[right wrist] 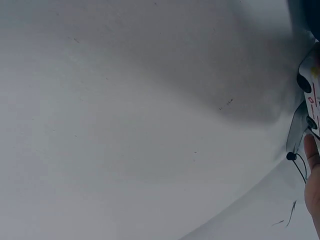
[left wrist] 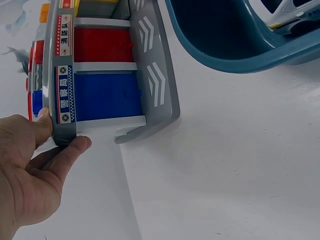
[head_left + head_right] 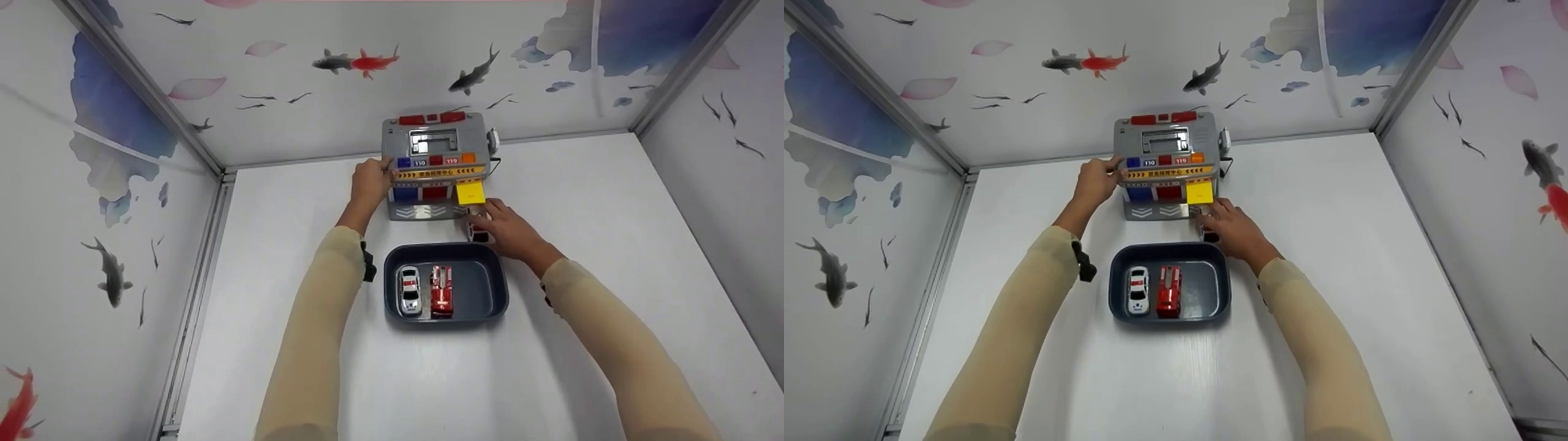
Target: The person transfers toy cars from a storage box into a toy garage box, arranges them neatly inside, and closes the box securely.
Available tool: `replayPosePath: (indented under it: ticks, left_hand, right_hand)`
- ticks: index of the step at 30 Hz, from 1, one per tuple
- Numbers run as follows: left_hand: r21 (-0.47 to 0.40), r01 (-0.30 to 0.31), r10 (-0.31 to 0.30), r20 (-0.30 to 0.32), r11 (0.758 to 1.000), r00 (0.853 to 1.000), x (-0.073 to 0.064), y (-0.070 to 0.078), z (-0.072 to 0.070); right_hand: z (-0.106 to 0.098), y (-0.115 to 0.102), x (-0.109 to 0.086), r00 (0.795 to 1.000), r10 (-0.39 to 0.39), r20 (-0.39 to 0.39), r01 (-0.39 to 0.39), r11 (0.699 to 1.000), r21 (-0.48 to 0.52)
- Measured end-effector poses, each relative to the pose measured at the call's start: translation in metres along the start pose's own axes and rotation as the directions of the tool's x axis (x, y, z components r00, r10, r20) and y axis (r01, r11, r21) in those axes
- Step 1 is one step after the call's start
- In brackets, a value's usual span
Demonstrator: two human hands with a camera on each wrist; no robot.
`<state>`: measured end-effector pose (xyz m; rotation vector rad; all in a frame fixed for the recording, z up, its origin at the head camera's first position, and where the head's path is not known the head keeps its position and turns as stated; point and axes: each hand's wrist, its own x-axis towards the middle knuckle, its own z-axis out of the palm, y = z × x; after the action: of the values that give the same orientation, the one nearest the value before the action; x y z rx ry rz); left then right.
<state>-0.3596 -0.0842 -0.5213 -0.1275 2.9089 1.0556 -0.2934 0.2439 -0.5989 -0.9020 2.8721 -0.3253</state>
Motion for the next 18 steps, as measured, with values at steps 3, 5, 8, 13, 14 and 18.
replayPosePath:
  ticks: [3, 5, 8, 13, 14, 18]
  left_hand:
    - [-0.009, 0.008, -0.008, 0.005, 1.000, 1.000, 0.0003, 0.0006, 0.0004]
    - [0.007, -0.002, 0.002, 0.002, 1.000, 1.000, 0.0004, 0.0000, 0.0005]
    - [0.028, -0.018, 0.018, -0.006, 0.999, 1.000, 0.0008, -0.0004, -0.0003]
    - [0.026, -0.018, 0.018, -0.014, 1.000, 1.000, 0.0004, 0.0011, -0.0001]
    - [0.021, -0.015, 0.015, -0.013, 1.000, 1.000, 0.0003, 0.0011, 0.0003]
    - [0.017, -0.012, 0.012, -0.013, 1.000, 1.000, 0.0001, 0.0008, 0.0009]
  right_hand:
    - [0.0007, 0.0000, 0.0010, 1.000, -0.019, -0.009, 0.019, 1.000, -0.018]
    - [0.0018, 0.0003, 0.0015, 1.000, -0.028, -0.013, 0.027, 0.999, -0.028]
    - [0.0036, 0.0008, 0.0024, 0.999, -0.040, -0.017, 0.039, 0.998, -0.049]
    - [0.0068, 0.0008, 0.0034, 0.999, -0.043, -0.007, 0.043, 0.998, -0.054]
    - [0.0073, 0.0008, 0.0034, 0.999, -0.042, -0.004, 0.042, 0.998, -0.050]
    - [0.0094, 0.0010, 0.0040, 0.999, -0.044, -0.005, 0.044, 0.998, -0.048]
